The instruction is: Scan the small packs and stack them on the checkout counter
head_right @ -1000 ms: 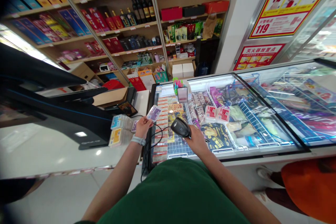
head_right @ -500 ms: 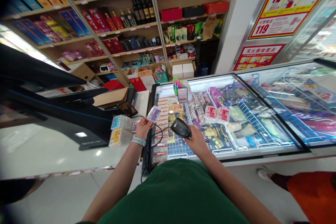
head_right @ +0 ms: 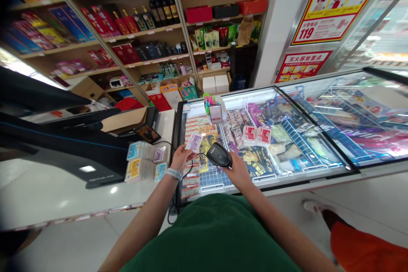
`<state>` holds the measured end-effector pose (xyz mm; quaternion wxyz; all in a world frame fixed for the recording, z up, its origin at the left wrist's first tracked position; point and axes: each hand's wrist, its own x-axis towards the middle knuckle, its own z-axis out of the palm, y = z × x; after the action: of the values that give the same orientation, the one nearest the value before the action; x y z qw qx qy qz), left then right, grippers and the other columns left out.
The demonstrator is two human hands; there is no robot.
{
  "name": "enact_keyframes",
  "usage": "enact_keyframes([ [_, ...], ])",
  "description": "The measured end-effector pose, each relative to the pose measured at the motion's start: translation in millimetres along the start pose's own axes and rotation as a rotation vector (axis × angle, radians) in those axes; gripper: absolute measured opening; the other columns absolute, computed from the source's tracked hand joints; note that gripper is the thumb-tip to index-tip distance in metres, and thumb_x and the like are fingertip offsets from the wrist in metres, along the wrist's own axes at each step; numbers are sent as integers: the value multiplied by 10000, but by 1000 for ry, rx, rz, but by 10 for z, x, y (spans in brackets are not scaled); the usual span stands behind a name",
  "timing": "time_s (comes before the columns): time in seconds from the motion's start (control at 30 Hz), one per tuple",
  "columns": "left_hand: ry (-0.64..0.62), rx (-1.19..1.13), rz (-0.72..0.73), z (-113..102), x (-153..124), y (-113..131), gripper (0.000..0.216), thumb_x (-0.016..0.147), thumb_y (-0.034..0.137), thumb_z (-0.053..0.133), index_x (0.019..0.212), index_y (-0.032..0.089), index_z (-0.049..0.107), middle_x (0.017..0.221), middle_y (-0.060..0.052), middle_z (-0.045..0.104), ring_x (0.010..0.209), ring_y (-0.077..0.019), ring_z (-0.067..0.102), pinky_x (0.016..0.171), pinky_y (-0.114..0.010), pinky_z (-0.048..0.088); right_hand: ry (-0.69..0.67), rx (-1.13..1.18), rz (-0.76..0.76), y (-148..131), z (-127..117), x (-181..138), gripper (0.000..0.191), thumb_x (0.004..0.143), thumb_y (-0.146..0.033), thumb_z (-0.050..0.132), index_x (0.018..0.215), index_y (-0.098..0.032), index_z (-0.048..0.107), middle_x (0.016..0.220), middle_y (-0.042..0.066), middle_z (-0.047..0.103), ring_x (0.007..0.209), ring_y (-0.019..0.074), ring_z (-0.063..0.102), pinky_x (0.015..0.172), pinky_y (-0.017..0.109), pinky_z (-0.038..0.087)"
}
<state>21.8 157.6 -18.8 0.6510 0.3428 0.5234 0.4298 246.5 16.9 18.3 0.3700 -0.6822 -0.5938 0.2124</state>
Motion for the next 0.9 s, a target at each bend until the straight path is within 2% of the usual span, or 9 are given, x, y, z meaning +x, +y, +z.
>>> enact_keyframes([
  [0.13,-46,-18,-116,275,-37,-92,303,721,150,673,981,166,519,838,-71,711,670,-172,705,664,-300,550,32,23,24,52,-63,-87,340,759,-232,575,1097,-192,573,1002,80,680,941,260,641,821,368,487],
  [0.27,-102,-19,-192,535,-68,-190,245,717,181,688,908,160,536,783,-74,707,651,-169,697,651,-289,542,33,23,61,90,-133,-187,321,760,-237,577,1077,-188,566,981,72,676,937,253,638,810,364,490],
  [0.5,-228,-92,-250,993,-38,-325,172,674,180,721,747,150,568,682,-57,680,652,-152,680,676,-277,542,72,32,91,54,-275,-310,250,747,-234,569,994,-199,571,922,54,670,860,232,637,765,344,492],
  [0.9,-277,-6,-287,1846,83,-527,255,628,166,795,747,157,570,601,-18,635,642,-187,678,693,-338,556,132,42,163,177,-452,-434,273,737,-207,560,1009,-209,570,904,38,661,858,227,635,779,357,497],
])
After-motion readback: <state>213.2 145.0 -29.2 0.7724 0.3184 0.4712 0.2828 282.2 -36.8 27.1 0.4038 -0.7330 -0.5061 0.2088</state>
